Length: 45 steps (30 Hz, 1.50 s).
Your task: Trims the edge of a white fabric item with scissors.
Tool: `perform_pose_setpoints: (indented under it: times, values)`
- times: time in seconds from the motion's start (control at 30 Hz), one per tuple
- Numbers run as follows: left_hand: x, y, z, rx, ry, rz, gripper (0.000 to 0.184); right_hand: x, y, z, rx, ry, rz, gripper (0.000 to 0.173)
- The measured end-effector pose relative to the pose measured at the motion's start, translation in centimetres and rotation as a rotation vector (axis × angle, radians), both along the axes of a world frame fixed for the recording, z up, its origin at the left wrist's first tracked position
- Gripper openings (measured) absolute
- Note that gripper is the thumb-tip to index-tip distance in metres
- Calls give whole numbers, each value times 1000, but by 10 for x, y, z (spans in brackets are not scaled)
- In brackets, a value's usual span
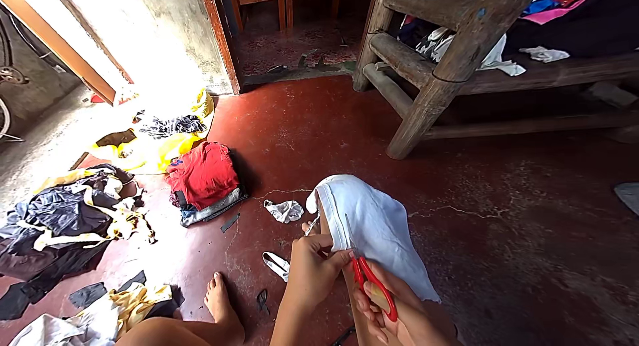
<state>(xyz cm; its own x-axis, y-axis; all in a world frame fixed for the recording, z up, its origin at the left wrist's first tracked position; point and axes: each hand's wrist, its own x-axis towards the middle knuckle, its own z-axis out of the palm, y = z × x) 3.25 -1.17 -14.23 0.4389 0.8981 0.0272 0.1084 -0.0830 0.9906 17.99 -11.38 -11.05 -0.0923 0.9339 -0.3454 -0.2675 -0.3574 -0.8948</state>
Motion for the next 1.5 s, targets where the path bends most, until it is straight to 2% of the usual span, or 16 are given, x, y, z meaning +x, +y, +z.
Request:
perform_pose_setpoints:
  times: [0.37, 0.7, 1.13, 1.5]
  values:
    - [1, -1, -2, 94, 31, 5, 13, -2, -4, 3, 5, -3, -36, 24]
    - [0, -1, -3, 62, 91, 21, 13, -2, -7, 9, 9, -56, -67, 24]
    - [-3, 2, 3, -45, 11, -35, 18, 1, -9, 13, 30, -101, -97, 25]
    - [1, 5, 10, 6, -50, 99, 14, 0, -11, 16, 38, -129, -80, 27]
